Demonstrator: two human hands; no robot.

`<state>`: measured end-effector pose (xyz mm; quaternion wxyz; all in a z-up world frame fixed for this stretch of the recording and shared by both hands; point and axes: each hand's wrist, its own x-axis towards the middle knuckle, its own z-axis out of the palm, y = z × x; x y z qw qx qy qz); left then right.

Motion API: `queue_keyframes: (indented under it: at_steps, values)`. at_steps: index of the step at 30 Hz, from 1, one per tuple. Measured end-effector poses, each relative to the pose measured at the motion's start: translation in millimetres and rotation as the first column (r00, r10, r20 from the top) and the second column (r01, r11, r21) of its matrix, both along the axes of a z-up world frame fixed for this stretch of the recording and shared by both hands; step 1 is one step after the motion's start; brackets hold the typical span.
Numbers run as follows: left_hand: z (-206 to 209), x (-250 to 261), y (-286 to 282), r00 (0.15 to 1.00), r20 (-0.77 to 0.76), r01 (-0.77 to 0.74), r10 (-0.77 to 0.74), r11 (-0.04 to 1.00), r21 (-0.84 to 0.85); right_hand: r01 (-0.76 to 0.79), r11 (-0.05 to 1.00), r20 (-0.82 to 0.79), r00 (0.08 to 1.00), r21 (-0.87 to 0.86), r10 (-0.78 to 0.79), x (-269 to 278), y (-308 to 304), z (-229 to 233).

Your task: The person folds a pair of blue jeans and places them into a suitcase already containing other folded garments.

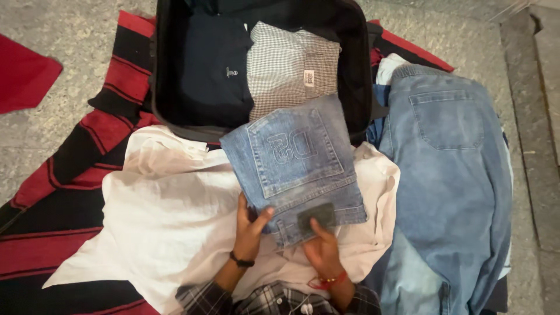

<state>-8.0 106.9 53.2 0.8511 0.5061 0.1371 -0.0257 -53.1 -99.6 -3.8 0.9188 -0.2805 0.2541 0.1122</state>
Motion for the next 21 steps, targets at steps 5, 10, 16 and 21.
queue_keyframes:
  at_steps: [5,10,16,21]
  values:
    - [-4.9,7.7,11.2,1.0,0.014,-0.002,0.002,0.999,-0.038,-0.018,0.918,0.28,0.954,0.396,-0.102,20.8,-42.6,47.8]
    - [-8.2,7.8,25.3,0.989,0.143,0.029,-0.042,0.996,0.089,-0.089,0.953,0.08,0.99,-0.29,0.116,56.5,-75.5,62.9]
    - [-8.4,9.0,45.4,0.997,0.041,0.053,-0.066,0.964,0.259,-0.364,0.65,0.144,0.793,-0.667,0.592,112.5,-81.1,82.3]
    - [13.8,4.6,30.8,0.993,0.117,-0.051,-0.003,0.887,0.459,-0.322,0.441,0.082,0.725,-0.838,0.684,101.9,-61.9,86.1]
